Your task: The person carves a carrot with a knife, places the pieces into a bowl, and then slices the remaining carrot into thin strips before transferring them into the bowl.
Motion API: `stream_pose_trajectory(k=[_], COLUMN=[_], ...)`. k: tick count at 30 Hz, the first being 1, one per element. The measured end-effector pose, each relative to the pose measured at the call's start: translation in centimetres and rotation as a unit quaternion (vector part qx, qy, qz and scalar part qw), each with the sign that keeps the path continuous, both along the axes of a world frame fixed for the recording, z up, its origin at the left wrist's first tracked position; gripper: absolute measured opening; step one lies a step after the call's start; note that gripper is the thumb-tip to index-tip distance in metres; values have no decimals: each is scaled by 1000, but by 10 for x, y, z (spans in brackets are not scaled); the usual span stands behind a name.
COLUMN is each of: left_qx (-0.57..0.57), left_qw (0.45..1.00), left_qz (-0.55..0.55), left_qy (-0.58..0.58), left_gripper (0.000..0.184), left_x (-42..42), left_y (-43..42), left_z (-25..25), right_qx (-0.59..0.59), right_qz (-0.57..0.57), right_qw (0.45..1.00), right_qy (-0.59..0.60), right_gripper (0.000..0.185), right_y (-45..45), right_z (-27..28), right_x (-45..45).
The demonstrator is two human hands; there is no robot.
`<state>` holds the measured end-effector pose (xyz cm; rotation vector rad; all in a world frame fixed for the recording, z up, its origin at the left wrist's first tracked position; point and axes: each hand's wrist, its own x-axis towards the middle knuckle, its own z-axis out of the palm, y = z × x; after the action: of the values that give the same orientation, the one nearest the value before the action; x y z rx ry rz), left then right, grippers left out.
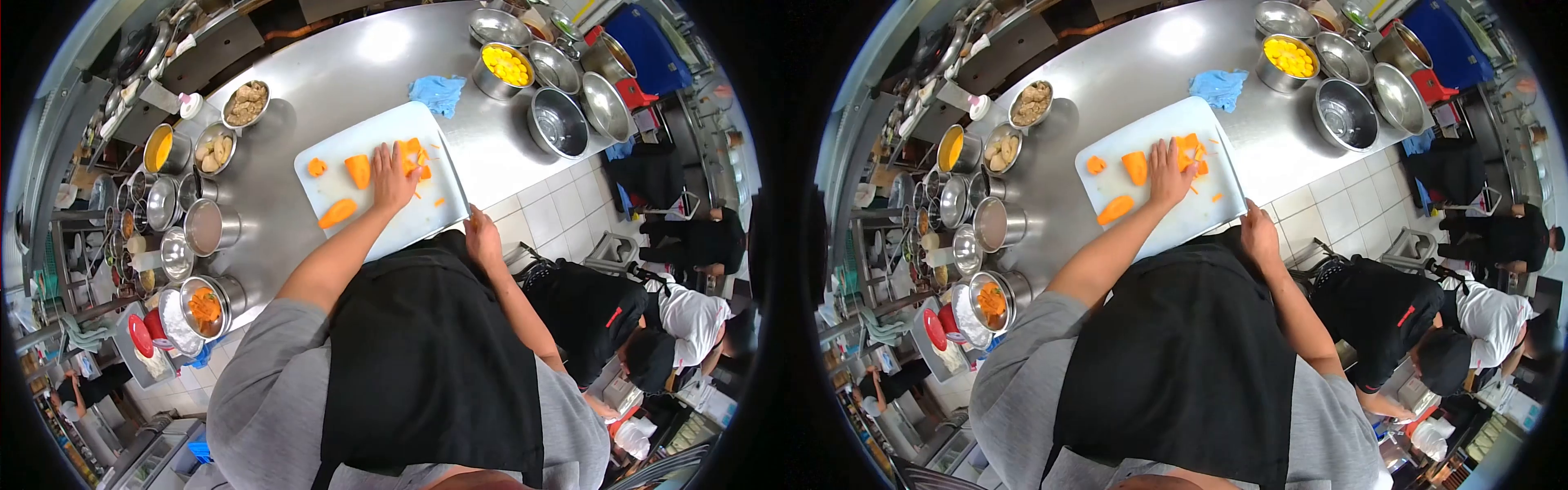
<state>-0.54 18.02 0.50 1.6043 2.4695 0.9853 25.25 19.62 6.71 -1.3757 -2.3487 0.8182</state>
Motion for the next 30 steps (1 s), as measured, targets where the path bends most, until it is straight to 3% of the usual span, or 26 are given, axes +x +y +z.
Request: stream_pose_trajectory(k=[3, 6, 8, 9, 10, 12, 14, 16, 17, 18, 20, 22, 26, 30], left_qx=[-6, 8, 29, 61, 59, 25, 8, -16, -21, -21, -26, -43, 0, 61], left_qw=[999, 998, 974, 971, 972, 997, 997, 998, 998, 997, 996, 999, 998, 989], left_qz=[32, -46, -127, -122, -115, -11, 20, 37, 45, 54, 72, 2, -11, 97], left_qy=[-29, -52, -185, -194, -195, -74, -77, -43, -44, -41, -36, -23, -63, -95], left_gripper=[76, 75, 74, 79, 79, 85, 88, 87, 87, 85, 82, 76, 71, 68], left_x=[3, 3, 10, 15, 20, 23, 28, 33, 34, 35, 37, 44, 69, 95], left_y=[19, 18, -3, -16, -30, -49, -53, -41, -32, -21, -7, -2, -7, 6], left_z=[-6, -11, -8, -3, 0, 5, -1, 2, 1, -1, -1, 3, 6, 17], right_qx=[1, 27, 31, 27, 3, -45, -92, -89, -200, -205, -381, -428, -514, -537], right_qz=[16, 41, 89, 95, 114, 149, 148, 106, 57, 65, -13, -7, -11, -2], right_qw=[998, 991, 988, 987, 988, 986, 984, 983, 974, 972, 918, 892, 837, 822], right_qy=[-54, -121, -124, -125, -104, -58, -27, 121, 94, 92, 106, 144, 187, 188], right_gripper=[44, 44, 44, 44, 44, 44, 43, 43, 43, 43, 45, 46, 49, 52], right_y=[23, 33, 35, 34, 35, 39, 43, 44, 46, 48, 51, 52, 53, 45], right_z=[7, 8, 6, 6, 8, 12, 4, -15, -18, -18, -18, -22, -26, -37], right_x=[-6, -11, -10, -5, 2, 13, 31, 44, 52, 55, 53, 50, 37, 23])
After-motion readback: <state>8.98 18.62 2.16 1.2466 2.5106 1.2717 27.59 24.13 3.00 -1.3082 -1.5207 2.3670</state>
